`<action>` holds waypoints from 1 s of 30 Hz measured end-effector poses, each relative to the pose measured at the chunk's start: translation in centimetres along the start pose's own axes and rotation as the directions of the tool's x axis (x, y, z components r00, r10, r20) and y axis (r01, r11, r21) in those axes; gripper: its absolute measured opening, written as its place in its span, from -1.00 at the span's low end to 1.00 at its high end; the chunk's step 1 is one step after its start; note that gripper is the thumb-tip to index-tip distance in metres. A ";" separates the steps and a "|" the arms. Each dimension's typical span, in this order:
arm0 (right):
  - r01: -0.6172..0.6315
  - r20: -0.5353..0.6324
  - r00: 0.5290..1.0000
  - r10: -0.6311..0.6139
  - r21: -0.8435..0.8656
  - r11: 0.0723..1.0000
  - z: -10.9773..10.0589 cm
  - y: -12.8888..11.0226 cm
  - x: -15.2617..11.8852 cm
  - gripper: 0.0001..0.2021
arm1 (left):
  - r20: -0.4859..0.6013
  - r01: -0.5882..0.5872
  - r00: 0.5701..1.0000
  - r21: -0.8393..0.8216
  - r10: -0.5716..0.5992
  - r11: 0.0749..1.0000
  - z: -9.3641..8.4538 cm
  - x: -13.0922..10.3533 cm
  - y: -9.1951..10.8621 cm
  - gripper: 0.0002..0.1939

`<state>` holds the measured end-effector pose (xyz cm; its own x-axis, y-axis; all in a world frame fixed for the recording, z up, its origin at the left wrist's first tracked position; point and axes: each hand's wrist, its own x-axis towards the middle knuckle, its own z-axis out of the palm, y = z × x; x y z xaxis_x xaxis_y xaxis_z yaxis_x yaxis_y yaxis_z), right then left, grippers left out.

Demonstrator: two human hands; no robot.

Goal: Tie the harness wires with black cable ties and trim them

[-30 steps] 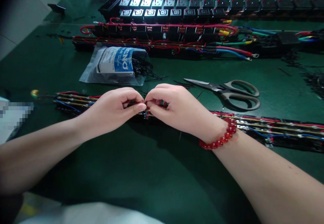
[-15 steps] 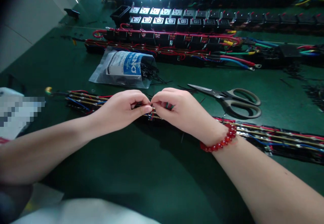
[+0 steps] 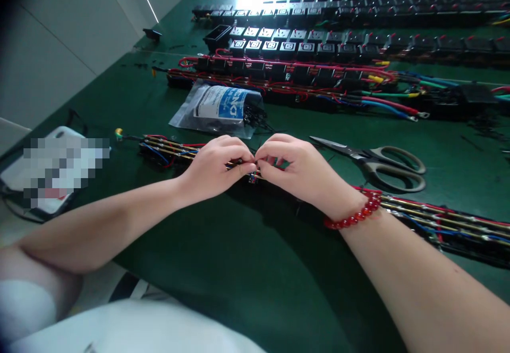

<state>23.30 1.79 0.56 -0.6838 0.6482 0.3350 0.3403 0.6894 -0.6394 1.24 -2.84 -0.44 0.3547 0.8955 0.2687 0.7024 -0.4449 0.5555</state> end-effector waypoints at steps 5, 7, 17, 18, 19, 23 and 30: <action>0.005 0.032 0.999 -0.005 0.005 1.000 0.0 0.0 0.0 -0.88 | -0.088 -0.113 0.989 0.067 0.119 0.991 0.8 -0.9 -0.4 -0.76; 0.032 0.026 0.999 -0.032 -0.015 0.999 0.0 0.0 -0.1 -0.88 | -0.112 -0.137 0.983 0.083 0.146 0.987 0.9 -1.1 -0.5 -0.73; 0.180 -0.013 0.983 -0.181 -0.070 0.981 0.2 0.2 -0.3 -0.88 | -0.276 -0.252 0.925 0.068 0.261 0.965 1.6 -1.2 -1.3 -0.74; 0.184 -0.009 0.983 -0.185 -0.070 0.980 0.2 0.2 -0.3 -0.88 | -0.282 -0.248 0.925 0.064 0.256 0.967 1.6 -1.2 -1.2 -0.76; 0.187 -0.006 0.982 -0.188 -0.072 0.980 0.2 0.2 -0.3 -0.87 | -0.286 -0.242 0.925 0.063 0.250 0.968 1.6 -1.2 -1.0 -0.78; 0.187 -0.002 0.982 -0.188 -0.082 0.979 0.1 0.1 -0.3 -0.86 | -0.291 -0.210 0.931 0.065 0.220 0.975 1.7 -1.3 -0.5 -0.86; 0.169 -0.004 0.986 -0.169 -0.025 0.985 0.1 0.1 -0.3 -0.85 | -0.318 -0.206 0.921 0.096 0.226 0.974 1.9 -1.5 -0.1 -0.88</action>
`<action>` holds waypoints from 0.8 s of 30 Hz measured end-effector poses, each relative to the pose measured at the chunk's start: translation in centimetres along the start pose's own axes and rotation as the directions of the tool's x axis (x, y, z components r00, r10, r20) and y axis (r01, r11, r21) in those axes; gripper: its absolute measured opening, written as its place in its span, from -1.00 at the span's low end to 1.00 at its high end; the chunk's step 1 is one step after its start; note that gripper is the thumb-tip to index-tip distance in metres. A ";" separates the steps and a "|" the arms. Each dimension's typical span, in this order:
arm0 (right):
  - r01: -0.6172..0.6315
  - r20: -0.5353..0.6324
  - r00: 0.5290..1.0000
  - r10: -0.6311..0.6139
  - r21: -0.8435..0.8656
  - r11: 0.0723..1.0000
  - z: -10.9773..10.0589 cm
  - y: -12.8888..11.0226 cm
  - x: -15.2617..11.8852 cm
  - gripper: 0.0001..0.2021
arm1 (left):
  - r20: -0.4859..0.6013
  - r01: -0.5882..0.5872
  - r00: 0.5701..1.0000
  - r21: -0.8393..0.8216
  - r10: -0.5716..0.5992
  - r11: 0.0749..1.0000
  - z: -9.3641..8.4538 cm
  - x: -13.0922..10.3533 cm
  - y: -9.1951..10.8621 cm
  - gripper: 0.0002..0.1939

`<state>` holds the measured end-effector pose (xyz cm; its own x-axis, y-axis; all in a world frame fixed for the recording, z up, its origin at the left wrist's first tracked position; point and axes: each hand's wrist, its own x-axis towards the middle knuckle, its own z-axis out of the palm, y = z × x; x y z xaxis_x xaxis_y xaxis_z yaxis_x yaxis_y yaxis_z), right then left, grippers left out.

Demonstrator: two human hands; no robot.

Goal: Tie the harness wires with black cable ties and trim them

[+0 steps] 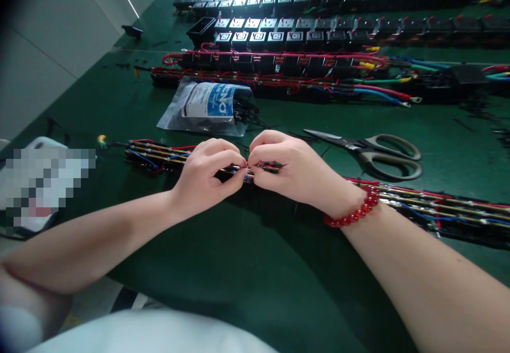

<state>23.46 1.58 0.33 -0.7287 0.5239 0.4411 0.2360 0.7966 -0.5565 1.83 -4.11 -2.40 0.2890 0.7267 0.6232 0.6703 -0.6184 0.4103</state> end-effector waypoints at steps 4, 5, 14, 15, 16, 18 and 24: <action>-0.038 -0.022 0.999 0.039 0.048 0.998 -0.1 -0.1 -0.1 -0.87 | 0.015 -0.023 1.000 0.022 0.023 0.999 -0.3 -0.1 0.0 -0.88; -0.050 -0.029 0.998 0.051 0.057 0.997 -0.1 -0.1 -0.1 -0.87 | 0.023 -0.028 0.999 0.026 0.027 0.999 -0.3 -0.1 0.0 -0.88; -0.094 0.022 0.996 0.092 0.117 0.989 -0.5 -0.5 0.1 -0.85 | 0.077 -0.022 0.997 0.006 0.022 1.000 -0.8 -0.1 0.1 -0.89; -0.085 0.020 0.996 0.084 0.115 0.990 -0.5 -0.5 0.0 -0.85 | 0.078 -0.018 0.997 -0.009 0.019 1.000 -0.9 -0.1 0.1 -0.89; -0.079 0.017 0.997 0.078 0.114 0.990 -0.5 -0.5 0.0 -0.85 | 0.079 -0.018 0.997 -0.023 0.020 1.000 -0.9 -0.1 0.1 -0.89; -0.073 0.017 0.997 0.072 0.112 0.991 -0.5 -0.5 -0.1 -0.85 | 0.080 -0.026 0.996 -0.046 0.030 0.999 -1.0 -0.1 0.0 -0.89; -0.056 0.032 0.998 0.051 0.152 0.987 -0.3 -0.5 0.0 -0.85 | 0.096 -0.040 0.994 -0.072 0.047 0.997 -1.2 -0.1 0.0 -0.91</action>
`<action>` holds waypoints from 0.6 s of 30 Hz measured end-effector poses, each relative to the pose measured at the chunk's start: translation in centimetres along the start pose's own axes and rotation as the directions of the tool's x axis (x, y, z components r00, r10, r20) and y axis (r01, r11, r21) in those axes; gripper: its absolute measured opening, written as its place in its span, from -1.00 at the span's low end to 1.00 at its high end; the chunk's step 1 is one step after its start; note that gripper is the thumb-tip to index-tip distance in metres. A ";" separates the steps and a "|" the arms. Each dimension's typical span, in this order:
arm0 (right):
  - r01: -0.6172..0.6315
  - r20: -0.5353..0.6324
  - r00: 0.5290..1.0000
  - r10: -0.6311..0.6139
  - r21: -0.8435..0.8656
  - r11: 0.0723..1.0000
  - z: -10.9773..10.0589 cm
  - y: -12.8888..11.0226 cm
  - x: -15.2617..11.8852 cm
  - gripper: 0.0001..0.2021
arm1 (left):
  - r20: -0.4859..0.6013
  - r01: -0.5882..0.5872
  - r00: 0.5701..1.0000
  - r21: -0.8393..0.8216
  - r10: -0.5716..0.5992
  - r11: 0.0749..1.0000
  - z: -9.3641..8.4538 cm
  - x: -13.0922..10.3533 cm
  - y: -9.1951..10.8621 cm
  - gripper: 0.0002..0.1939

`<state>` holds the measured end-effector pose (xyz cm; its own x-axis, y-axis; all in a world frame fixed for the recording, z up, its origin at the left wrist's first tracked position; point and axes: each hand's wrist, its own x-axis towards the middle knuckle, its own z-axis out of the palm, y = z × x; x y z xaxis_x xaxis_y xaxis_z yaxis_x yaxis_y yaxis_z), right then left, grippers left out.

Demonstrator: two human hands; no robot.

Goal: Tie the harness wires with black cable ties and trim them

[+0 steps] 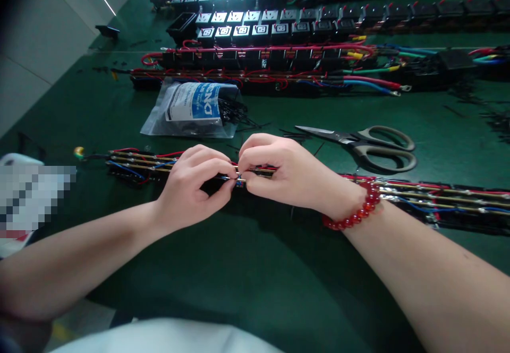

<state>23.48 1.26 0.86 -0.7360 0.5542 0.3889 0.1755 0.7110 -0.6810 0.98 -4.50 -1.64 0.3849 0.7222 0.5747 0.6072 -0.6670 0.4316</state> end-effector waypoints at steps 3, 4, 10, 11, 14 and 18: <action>-0.008 0.005 1.000 0.008 -0.014 1.000 0.0 -0.1 0.1 -0.87 | 0.017 -0.006 1.000 0.002 0.006 1.000 -0.1 0.0 0.0 -0.91; -0.012 0.007 1.000 0.012 -0.025 1.000 0.0 -0.1 0.1 -0.89 | 0.014 -0.009 1.000 0.000 0.009 1.000 -0.1 -0.1 0.0 -0.90; -0.029 0.024 0.999 0.032 -0.095 0.995 0.4 -0.1 -0.1 -0.92 | -0.009 -0.037 0.999 -0.027 0.036 0.999 -0.2 -0.2 0.0 -0.90; -0.034 0.026 0.999 0.037 -0.099 0.994 0.5 -0.1 -0.2 -0.92 | -0.015 -0.040 0.999 -0.027 0.039 0.999 -0.2 -0.2 -0.1 -0.90; -0.042 0.034 0.998 0.046 -0.099 0.994 0.5 0.1 -0.2 -0.96 | -0.029 -0.059 0.998 -0.029 0.058 0.998 -0.2 -0.1 -0.1 -0.90; -0.023 0.027 0.999 0.026 -0.103 0.994 0.5 0.3 -0.2 -0.88 | -0.037 -0.103 0.994 -0.025 0.102 0.994 -0.4 -0.1 0.0 -0.91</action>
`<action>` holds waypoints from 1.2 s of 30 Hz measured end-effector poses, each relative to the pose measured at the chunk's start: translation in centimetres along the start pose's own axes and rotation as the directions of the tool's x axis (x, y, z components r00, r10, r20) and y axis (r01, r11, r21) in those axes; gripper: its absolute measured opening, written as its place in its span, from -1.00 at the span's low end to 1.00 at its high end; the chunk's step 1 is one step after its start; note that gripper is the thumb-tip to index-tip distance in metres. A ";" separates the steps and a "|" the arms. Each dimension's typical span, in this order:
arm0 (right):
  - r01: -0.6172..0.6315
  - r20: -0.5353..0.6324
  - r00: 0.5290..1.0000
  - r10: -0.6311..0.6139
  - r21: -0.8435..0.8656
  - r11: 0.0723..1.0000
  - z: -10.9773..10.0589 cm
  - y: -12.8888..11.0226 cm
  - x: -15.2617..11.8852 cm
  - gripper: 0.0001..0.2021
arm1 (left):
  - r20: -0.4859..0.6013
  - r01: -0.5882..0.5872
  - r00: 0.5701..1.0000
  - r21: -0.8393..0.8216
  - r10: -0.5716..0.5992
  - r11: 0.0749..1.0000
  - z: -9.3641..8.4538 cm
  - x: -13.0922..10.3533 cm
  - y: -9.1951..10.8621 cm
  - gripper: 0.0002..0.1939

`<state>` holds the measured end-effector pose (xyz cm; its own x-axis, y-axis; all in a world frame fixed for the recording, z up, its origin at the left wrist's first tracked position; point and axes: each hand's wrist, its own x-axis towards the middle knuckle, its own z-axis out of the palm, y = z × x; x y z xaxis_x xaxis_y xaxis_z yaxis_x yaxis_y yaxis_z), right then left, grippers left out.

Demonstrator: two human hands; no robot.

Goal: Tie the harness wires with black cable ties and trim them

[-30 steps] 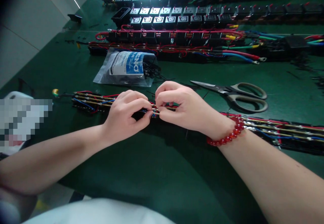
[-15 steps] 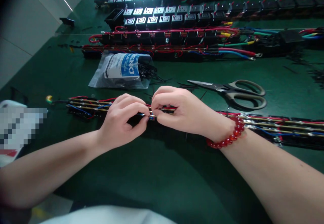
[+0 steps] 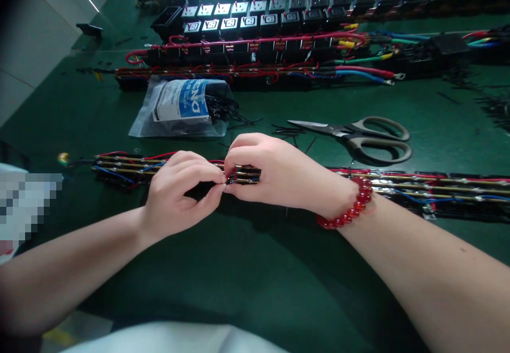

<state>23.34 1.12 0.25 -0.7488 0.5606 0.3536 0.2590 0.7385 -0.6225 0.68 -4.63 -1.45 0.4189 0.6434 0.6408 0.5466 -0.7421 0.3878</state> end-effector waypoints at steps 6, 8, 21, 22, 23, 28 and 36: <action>-0.001 0.003 1.000 0.001 -0.021 1.000 0.0 -0.1 0.0 -0.90 | -0.019 -0.087 0.996 0.056 0.088 0.995 0.0 0.0 0.3 -0.86; -0.002 0.005 1.000 0.003 -0.029 1.000 0.1 -0.2 0.0 -0.92 | -0.026 -0.112 0.993 0.089 0.114 0.990 0.0 -0.1 0.3 -0.86; -0.025 0.009 1.000 0.025 -0.022 0.999 0.2 -0.4 -0.1 -0.95 | -0.030 -0.274 0.958 0.205 0.286 0.940 -0.4 0.1 0.0 -0.88; -0.026 0.011 1.000 0.026 -0.019 0.999 0.2 -0.4 -0.1 -0.95 | -0.035 -0.278 0.956 0.204 0.291 0.939 -0.4 0.1 0.0 -0.88; -0.028 0.013 1.000 0.029 -0.018 0.999 0.2 -0.4 -0.1 -0.95 | -0.037 -0.283 0.954 0.204 0.296 0.937 -0.4 0.2 0.0 -0.88; -0.030 0.019 0.999 0.031 -0.030 0.999 0.2 -0.4 0.0 -0.95 | -0.025 -0.322 0.943 0.201 0.333 0.925 -0.6 0.2 0.1 -0.85; -0.024 0.026 0.999 0.026 -0.068 0.997 0.4 -0.2 -0.2 -0.93 | 0.023 -0.416 0.908 0.180 0.419 0.892 -0.8 0.1 0.2 -0.85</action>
<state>23.22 0.73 -0.03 -0.7577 0.5693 0.3191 0.3177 0.7488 -0.5817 0.24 -4.88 -0.81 0.6257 0.2778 0.7289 0.4438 -0.8953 -0.0397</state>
